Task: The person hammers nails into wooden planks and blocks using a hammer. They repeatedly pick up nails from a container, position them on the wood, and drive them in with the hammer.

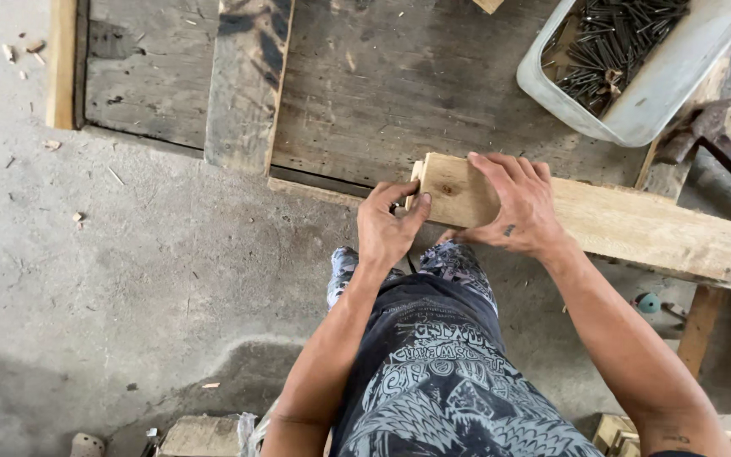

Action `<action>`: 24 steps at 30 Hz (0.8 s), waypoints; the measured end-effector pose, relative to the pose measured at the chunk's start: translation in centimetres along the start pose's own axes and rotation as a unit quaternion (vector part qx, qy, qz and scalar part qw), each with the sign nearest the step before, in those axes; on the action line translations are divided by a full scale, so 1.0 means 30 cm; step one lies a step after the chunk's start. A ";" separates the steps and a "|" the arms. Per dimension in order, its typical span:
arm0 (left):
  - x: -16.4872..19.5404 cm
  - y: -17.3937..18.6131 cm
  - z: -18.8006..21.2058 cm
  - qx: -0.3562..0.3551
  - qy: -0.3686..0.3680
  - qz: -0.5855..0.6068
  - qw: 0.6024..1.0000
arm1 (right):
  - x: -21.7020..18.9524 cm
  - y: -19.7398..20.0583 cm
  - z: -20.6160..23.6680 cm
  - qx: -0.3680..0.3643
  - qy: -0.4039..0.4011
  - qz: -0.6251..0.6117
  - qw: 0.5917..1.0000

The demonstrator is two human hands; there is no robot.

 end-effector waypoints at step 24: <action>-0.058 -0.086 0.065 0.099 0.248 0.034 0.963 | 1.302 0.455 0.493 -0.014 -0.290 0.211 0.933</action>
Point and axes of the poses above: each hand's wrist, its own z-axis away from the middle knuckle, its own y-axis out of the back of the hand, x = y × z, the point moved 7 cm from there along -z, towards the middle knuckle, and after that the axes turned 2 degrees about -y, right-handed, at the moved point
